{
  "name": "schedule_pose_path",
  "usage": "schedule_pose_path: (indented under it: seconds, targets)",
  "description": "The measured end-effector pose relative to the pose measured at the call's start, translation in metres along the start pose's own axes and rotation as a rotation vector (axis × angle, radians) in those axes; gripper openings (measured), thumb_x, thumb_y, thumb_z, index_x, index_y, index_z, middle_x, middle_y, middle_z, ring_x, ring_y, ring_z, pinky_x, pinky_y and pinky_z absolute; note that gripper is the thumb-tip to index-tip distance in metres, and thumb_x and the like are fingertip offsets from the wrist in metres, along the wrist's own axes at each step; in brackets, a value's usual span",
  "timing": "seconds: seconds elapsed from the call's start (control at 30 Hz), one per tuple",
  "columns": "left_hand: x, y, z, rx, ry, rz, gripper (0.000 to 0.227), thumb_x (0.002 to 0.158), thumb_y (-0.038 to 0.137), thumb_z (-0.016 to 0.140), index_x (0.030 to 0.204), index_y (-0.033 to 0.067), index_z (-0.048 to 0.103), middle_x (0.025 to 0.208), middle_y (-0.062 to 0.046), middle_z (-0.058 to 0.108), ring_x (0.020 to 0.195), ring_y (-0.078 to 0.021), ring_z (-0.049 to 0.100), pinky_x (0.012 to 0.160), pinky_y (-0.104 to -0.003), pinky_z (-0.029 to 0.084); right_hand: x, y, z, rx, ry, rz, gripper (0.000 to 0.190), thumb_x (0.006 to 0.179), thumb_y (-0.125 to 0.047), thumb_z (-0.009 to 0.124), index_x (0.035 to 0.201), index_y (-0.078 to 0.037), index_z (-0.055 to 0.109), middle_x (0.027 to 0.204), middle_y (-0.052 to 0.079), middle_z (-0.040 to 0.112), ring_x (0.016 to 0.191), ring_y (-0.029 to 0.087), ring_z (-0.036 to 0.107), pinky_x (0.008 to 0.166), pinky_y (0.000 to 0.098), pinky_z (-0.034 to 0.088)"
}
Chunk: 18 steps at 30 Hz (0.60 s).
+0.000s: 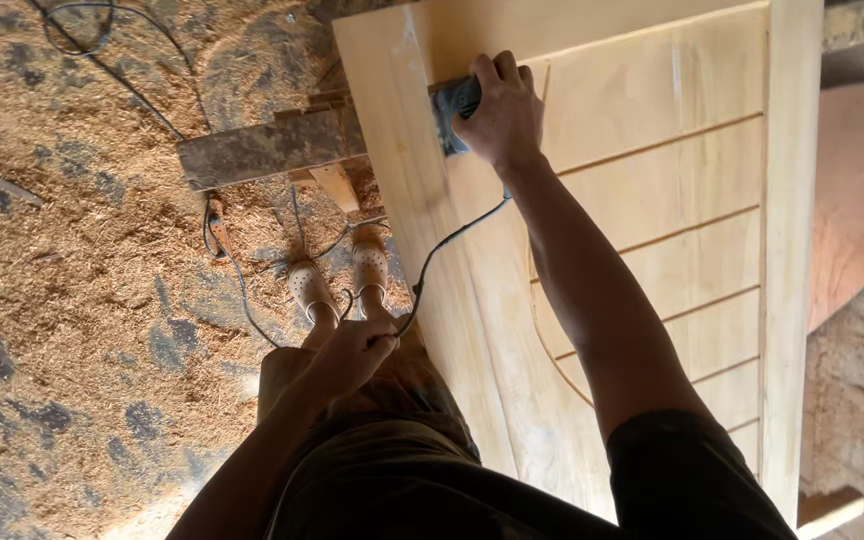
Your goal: The person uses an electric sander to smooth the surface of a large wooden door panel. They move the sander systematically across the flat surfaces and along the edges of the panel, which is resting on supports in a workshop.
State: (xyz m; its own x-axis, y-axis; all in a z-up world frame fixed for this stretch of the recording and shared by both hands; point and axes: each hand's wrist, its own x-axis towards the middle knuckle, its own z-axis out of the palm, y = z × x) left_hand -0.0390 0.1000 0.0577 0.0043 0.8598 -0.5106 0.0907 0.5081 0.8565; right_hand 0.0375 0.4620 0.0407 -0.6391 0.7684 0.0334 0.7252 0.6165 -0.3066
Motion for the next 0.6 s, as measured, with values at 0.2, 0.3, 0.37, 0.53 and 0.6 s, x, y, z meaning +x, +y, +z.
schedule_pose_path:
  seconds: [0.2,0.3,0.37,0.53,0.6]
  targets:
    - [0.004,-0.003,0.001,0.071,-0.140,-0.026,0.020,0.092,0.019,0.063,0.089,0.0002,0.072,0.066,-0.013,0.068,0.057,-0.0216,0.065,0.060,-0.037,0.051,-0.088,0.002,-0.011,0.030,-0.014,0.048,0.053,0.066,-0.020,0.083,0.115,-0.017,0.061,0.114,0.008,0.061,0.107,0.037,0.060,0.076,0.0520,0.058]
    - [0.007,-0.011,0.004,0.080,-0.199,-0.068,0.020,0.092,0.019,0.063,0.088,0.0007,0.071,0.067,-0.015,0.068,0.060,-0.0258,0.064,0.061,-0.039,0.051,-0.150,0.004,-0.021,0.020,-0.051,0.085,0.055,0.068,-0.020,0.083,0.118,-0.015,0.063,0.120,0.012,0.063,0.112,0.037,0.060,0.077,0.0502,0.060]
    - [0.011,-0.018,0.005,0.064,-0.219,-0.056,0.020,0.092,0.019,0.063,0.088,0.0011,0.072,0.069,-0.016,0.069,0.062,-0.0267,0.065,0.063,-0.040,0.051,-0.190,0.001,-0.030,0.020,-0.061,0.101,0.054,0.068,-0.021,0.084,0.118,-0.013,0.065,0.120,0.013,0.064,0.114,0.036,0.060,0.076,0.0491,0.060]
    - [0.018,-0.026,0.009,0.071,-0.261,0.267,0.017,0.086,0.017,0.068,0.084,0.0018,0.074,0.081,-0.016,0.072,0.077,-0.0305,0.067,0.072,-0.043,0.053,-0.244,-0.003,-0.043,0.029,-0.047,0.091,0.046,0.070,-0.022,0.085,0.110,-0.011,0.067,0.113,0.010,0.065,0.109,0.034,0.063,0.076,0.0462,0.061]
    - [0.019,-0.024,0.009,0.111,-0.405,0.137,0.019,0.086,0.018,0.066,0.083,0.0011,0.074,0.081,-0.015,0.072,0.077,-0.0296,0.068,0.073,-0.043,0.053,-0.244,0.000,-0.043,0.024,-0.037,0.063,0.044,0.071,-0.022,0.085,0.109,-0.010,0.067,0.112,0.010,0.065,0.107,0.034,0.063,0.076,0.0456,0.061]
